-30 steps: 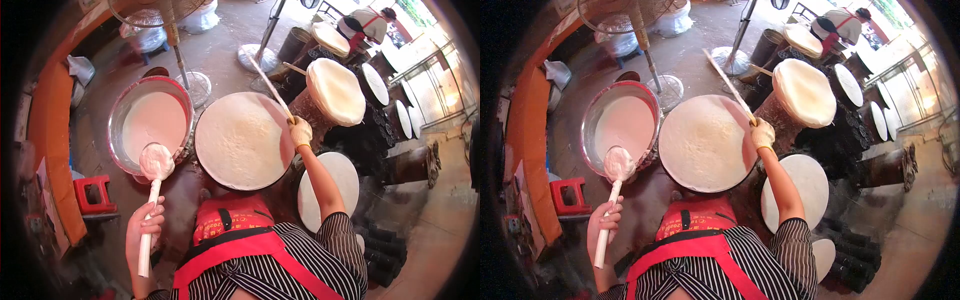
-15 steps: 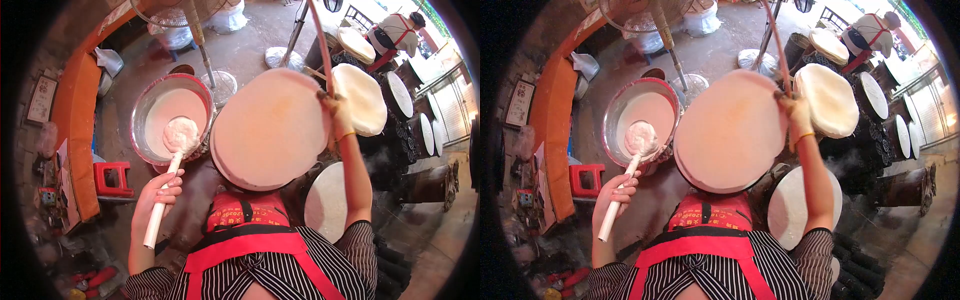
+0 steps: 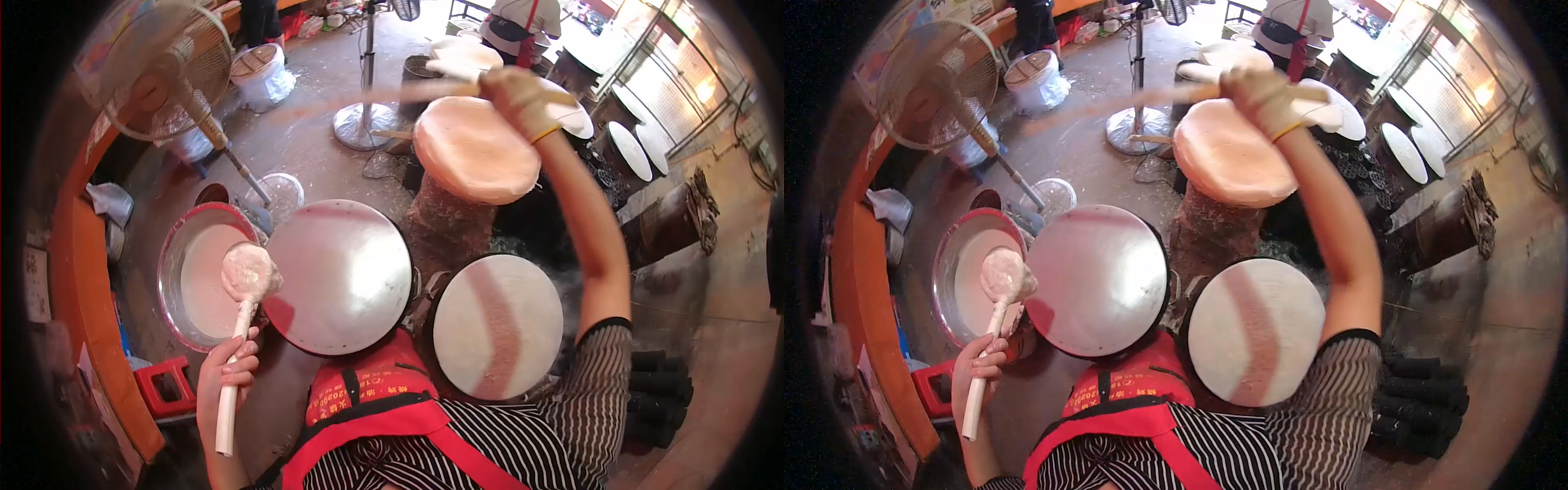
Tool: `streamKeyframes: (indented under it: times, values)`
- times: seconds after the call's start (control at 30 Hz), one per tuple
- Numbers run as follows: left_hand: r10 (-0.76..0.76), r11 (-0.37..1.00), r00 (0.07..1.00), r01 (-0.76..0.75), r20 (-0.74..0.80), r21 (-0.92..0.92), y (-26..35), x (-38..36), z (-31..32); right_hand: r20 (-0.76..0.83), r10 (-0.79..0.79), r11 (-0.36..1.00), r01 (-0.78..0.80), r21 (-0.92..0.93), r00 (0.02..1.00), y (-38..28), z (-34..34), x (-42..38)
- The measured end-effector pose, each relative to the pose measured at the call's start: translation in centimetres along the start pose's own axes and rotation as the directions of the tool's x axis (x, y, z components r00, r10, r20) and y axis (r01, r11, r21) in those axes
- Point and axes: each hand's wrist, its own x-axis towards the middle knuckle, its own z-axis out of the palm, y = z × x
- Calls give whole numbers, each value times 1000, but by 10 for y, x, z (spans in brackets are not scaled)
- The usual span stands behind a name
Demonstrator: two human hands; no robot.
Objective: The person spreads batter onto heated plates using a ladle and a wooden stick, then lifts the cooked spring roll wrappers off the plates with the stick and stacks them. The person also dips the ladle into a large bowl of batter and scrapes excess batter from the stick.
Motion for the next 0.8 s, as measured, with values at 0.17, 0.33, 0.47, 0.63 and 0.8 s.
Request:
streamKeyframes:
  times: [0.17, 0.33, 0.47, 0.63, 0.8]
  values:
    - [22, 1000, 999, -22, 34, 5, -19, 7, 26, -1, -16, 999, 16, -30, 1000, -67, 161, -103]
    - [107, 986, 994, -102, -28, 132, -40, 7, 53, -20, 50, 963, -43, 267, 999, -107, 203, -155]
    - [111, 964, 991, -89, -73, 250, -50, 4, 74, 56, 210, 926, -217, 309, 976, -113, 186, -168]
    - [65, 784, 997, -33, -29, 620, -64, 20, 81, 296, 376, 655, -477, 586, 878, -142, 146, -205]
    - [-81, 353, 996, -15, 47, 935, -58, 110, 34, 817, -75, -590, -686, 426, 571, -231, 42, -280]
